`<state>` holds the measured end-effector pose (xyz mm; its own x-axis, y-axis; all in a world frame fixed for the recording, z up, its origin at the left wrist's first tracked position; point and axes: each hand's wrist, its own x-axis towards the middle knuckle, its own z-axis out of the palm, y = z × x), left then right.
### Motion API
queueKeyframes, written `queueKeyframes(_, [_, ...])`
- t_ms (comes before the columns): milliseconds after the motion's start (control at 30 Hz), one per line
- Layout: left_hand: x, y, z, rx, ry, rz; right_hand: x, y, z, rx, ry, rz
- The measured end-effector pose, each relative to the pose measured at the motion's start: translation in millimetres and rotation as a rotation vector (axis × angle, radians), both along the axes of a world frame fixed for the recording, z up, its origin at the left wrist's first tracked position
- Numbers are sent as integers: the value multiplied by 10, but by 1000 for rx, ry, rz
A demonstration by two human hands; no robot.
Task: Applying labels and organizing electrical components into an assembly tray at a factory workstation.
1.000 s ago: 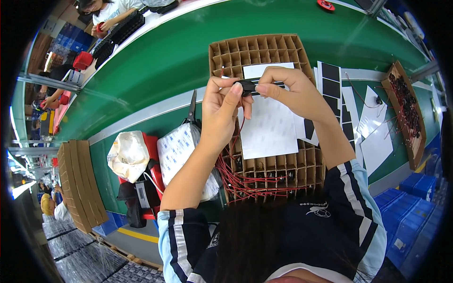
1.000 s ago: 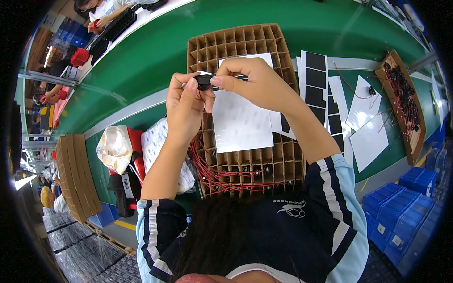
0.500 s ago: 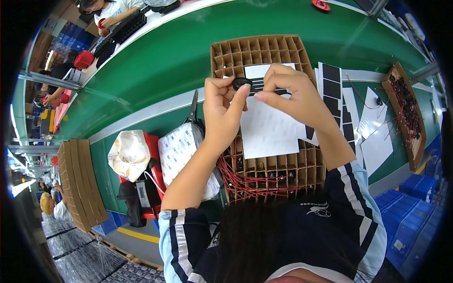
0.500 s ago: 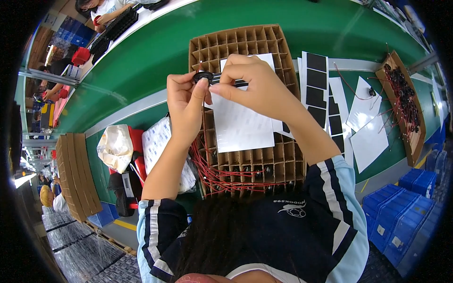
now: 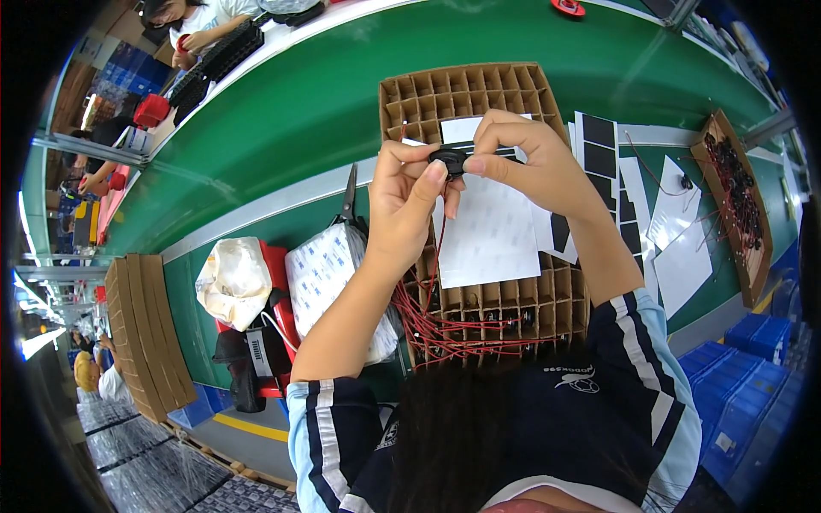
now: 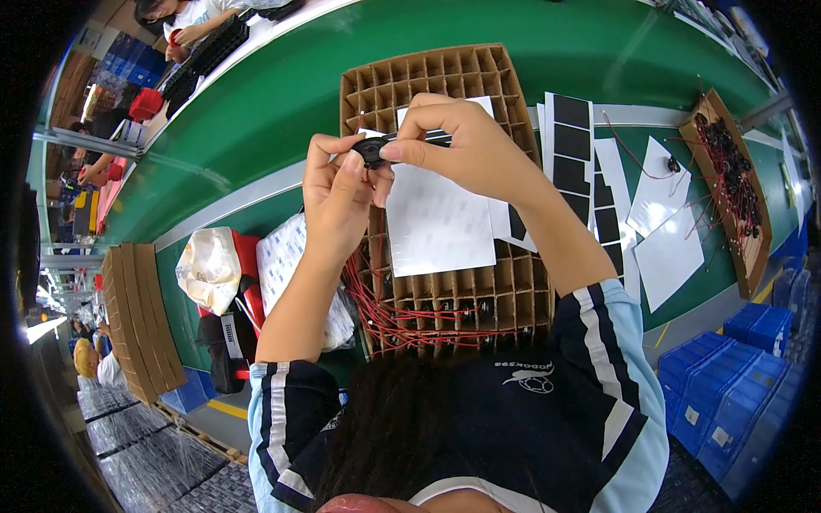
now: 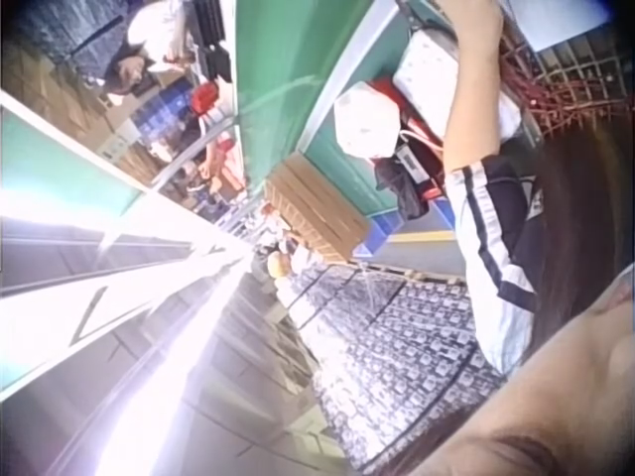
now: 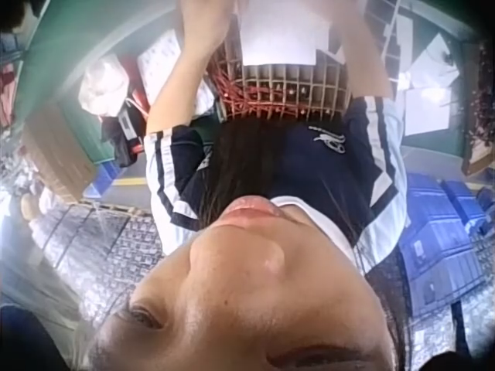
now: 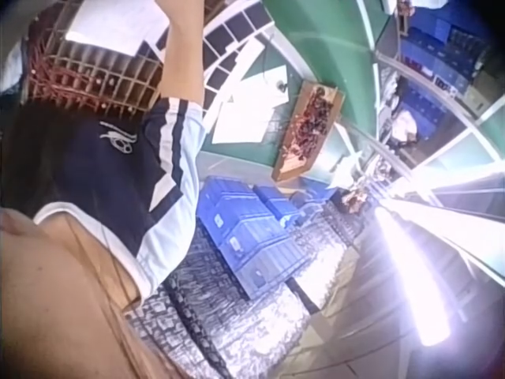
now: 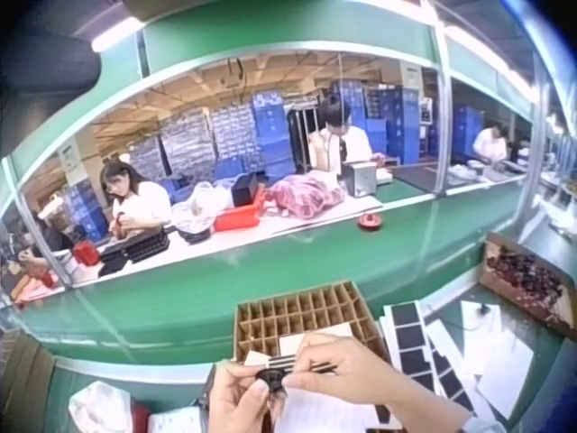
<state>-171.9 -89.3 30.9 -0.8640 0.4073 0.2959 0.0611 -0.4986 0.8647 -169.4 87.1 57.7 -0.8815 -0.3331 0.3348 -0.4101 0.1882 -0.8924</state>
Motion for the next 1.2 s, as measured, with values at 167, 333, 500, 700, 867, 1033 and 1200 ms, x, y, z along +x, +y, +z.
queueKeyframes(167, [-30, 16, 10, -83, -50, 46, 25, -37, -59, 105, 32, -69])
queueKeyframes(333, [-34, -37, 28, -223, -56, 108, 96, -98, 36, 281, 93, -186])
queueKeyframes(500, [-36, -31, 41, -51, -199, 20, 22, -85, -24, 137, 7, -102])
queueKeyframes(700, [-84, -59, -9, 66, -200, -101, 6, -72, -46, 8, -78, -29])
queueKeyframes(867, [-39, -51, 20, 103, -252, -167, -6, -89, -68, -96, -105, 44])
queueKeyframes(1033, [-57, 28, -7, -70, -208, -17, -21, -83, -139, -74, -108, 19])
queueKeyframes(1200, [-86, -5, -33, -215, -248, 107, -8, -130, -93, -33, -77, 32])
